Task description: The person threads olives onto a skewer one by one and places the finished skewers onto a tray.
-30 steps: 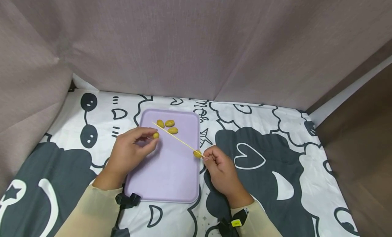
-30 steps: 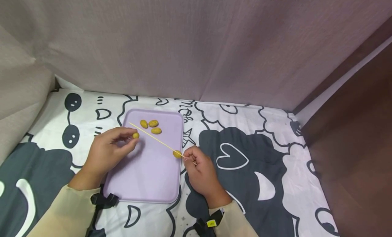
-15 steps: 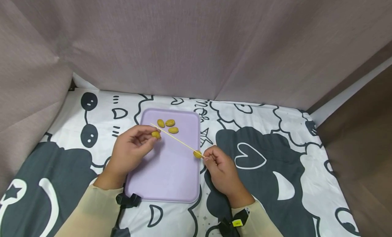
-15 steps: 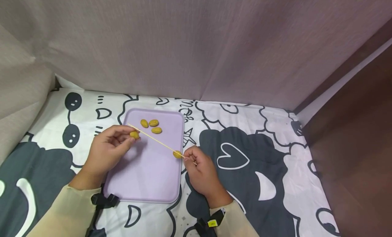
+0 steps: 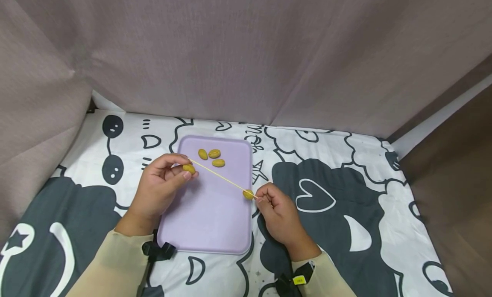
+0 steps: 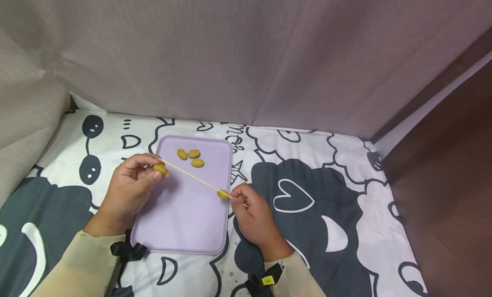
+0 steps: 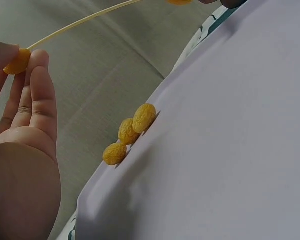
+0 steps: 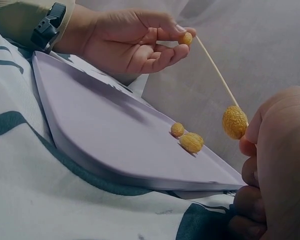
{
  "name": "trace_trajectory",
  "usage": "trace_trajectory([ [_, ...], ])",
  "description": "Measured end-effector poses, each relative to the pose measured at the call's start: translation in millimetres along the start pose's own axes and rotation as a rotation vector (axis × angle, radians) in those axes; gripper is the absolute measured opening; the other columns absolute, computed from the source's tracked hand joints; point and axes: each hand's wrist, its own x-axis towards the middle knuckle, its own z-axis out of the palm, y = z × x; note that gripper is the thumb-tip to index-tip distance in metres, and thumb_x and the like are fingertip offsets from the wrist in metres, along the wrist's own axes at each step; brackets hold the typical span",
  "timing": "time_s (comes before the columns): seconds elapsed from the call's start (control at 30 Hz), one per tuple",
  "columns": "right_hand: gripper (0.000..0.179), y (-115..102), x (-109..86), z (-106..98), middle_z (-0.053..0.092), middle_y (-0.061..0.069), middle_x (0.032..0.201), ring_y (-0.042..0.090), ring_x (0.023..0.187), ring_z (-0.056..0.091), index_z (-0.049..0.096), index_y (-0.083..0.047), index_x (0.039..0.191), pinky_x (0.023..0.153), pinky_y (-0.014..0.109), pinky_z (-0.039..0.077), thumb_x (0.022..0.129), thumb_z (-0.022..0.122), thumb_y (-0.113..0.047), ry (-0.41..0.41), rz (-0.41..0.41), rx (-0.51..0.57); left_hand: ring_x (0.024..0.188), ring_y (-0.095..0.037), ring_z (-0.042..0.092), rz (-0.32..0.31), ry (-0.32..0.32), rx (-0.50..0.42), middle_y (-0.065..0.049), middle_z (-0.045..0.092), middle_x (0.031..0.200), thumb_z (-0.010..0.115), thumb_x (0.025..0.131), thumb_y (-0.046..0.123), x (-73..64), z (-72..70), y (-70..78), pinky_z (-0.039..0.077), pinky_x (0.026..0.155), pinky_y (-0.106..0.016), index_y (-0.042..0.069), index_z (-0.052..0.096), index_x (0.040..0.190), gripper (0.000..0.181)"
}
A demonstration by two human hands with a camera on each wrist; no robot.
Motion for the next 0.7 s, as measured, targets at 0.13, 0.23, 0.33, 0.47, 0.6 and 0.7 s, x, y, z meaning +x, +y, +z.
trace_trajectory([
  [0.13,0.015,0.1,0.1,-0.2,0.047,-0.003,0.074,0.01,0.062,0.045,0.068,-0.013,0.103,0.057,0.026,0.04,0.108,0.063,0.0,-0.009,0.0,0.006,0.101,-0.018,0.083,-0.002,0.011,-0.014,-0.009,0.077,0.117,0.056,0.095,-0.031,0.7,0.6,0.4,0.069,0.095,-0.031,-0.001,0.073,0.125,0.046],
  [0.23,0.015,-0.4,0.3,-0.4,0.047,-0.003,0.074,0.011,0.062,0.045,0.068,-0.013,0.103,0.057,0.026,0.04,0.108,0.062,0.0,-0.015,0.002,0.009,0.101,-0.017,0.083,-0.006,0.035,-0.017,-0.008,0.079,0.115,0.053,0.097,-0.031,1.0,0.5,1.8,0.069,0.096,-0.031,-0.001,0.073,0.127,0.047],
  [0.33,0.015,-1.2,0.3,-0.3,0.047,-0.003,0.074,0.01,0.062,0.045,0.068,-0.013,0.103,0.057,0.025,0.04,0.108,0.062,0.0,-0.018,0.004,0.005,0.1,-0.017,0.083,-0.019,0.076,-0.012,-0.008,0.08,0.114,0.052,0.1,-0.028,1.0,-0.4,4.2,0.069,0.094,-0.029,0.0,0.073,0.127,0.045],
  [0.47,0.015,-1.8,0.4,-0.2,0.047,-0.004,0.074,0.01,0.062,0.045,0.068,-0.014,0.103,0.057,0.025,0.04,0.108,0.063,-0.001,-0.02,0.002,0.004,0.1,-0.016,0.082,-0.04,0.127,-0.024,-0.007,0.079,0.114,0.05,0.103,-0.024,1.6,-1.9,7.1,0.068,0.091,-0.025,0.005,0.074,0.126,0.044],
  [0.6,0.016,-0.2,0.5,0.5,0.047,-0.005,0.074,0.009,0.062,0.046,0.068,-0.015,0.102,0.057,0.025,0.039,0.108,0.064,-0.001,-0.016,-0.005,-0.007,0.1,-0.017,0.082,-0.04,0.14,-0.073,-0.007,0.079,0.114,0.049,0.104,-0.023,2.8,-4.3,8.0,0.067,0.09,-0.024,0.006,0.075,0.125,0.044],
  [0.7,0.016,1.2,0.7,1.2,0.048,-0.005,0.074,0.009,0.062,0.046,0.068,-0.015,0.103,0.057,0.024,0.039,0.107,0.064,0.0,-0.015,-0.009,-0.012,0.099,-0.017,0.082,-0.04,0.14,-0.085,-0.007,0.079,0.114,0.052,0.106,-0.021,3.0,-5.5,8.7,0.068,0.09,-0.024,0.005,0.075,0.125,0.04],
])
